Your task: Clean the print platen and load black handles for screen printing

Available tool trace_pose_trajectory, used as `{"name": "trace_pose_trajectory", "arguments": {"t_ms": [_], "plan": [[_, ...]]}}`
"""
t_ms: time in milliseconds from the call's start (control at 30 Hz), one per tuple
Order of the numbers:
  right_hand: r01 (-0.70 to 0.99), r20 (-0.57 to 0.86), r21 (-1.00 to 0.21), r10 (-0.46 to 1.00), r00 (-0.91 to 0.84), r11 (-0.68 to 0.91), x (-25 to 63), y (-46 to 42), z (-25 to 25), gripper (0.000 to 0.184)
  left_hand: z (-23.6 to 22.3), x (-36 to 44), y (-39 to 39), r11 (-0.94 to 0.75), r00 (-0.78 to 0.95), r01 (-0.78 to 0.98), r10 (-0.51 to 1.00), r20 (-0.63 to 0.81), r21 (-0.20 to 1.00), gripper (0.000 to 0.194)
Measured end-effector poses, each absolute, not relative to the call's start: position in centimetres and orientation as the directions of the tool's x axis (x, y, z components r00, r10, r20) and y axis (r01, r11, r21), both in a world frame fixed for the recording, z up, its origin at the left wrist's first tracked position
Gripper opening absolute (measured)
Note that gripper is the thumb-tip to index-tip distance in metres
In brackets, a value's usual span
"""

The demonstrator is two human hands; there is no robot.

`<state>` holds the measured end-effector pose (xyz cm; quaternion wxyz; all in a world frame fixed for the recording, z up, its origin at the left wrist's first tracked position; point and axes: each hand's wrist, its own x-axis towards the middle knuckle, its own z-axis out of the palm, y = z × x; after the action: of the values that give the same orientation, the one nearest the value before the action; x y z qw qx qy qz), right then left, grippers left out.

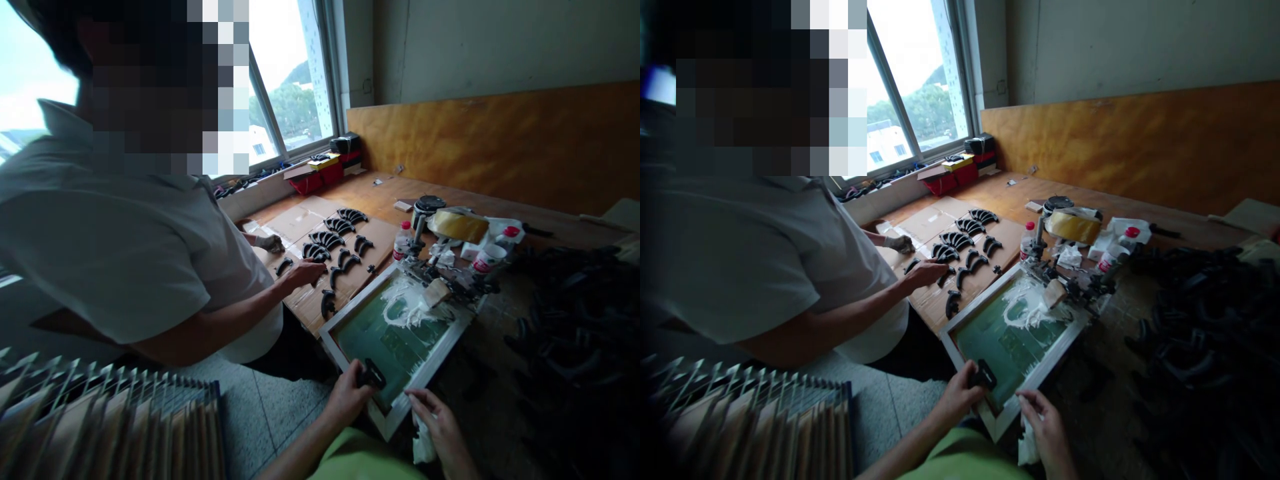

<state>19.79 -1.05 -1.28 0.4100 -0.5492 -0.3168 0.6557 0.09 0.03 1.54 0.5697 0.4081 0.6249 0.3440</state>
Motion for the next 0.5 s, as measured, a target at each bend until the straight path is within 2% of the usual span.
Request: {"name": "trace_pose_trajectory", "arguments": {"t_ms": [167, 333, 433, 500], "plan": [[-0.204, -0.474, -0.859, 0.880, -0.029, -0.470, 19.9, -1.2, 0.9, 0.047, 2.0, -0.2, -0.2, 0.453, -0.035, 0.089, 0.892, -0.452, 0.887, 0.022], [-0.382, -0.532, -0.787, 0.847, 0.020, -0.485, 22.3, -0.9, 3.3, 0.045, 1.5, -2.5, -0.1, 0.415, -0.206, 0.091, 0.897, -0.390, 0.905, 0.021], [-0.466, -0.543, -0.752, 0.839, 0.040, -0.465, 23.9, -0.3, 5.0, 0.046, 0.8, -4.1, 0.0, 0.458, -0.310, 0.074, 0.855, -0.416, 0.886, 0.027], [-0.466, -0.521, -0.772, 0.850, 0.073, -0.433, 24.5, 0.3, 5.7, 0.048, 0.3, -4.6, 0.1, 0.509, -0.363, 0.035, 0.808, -0.463, 0.860, 0.040]]}}
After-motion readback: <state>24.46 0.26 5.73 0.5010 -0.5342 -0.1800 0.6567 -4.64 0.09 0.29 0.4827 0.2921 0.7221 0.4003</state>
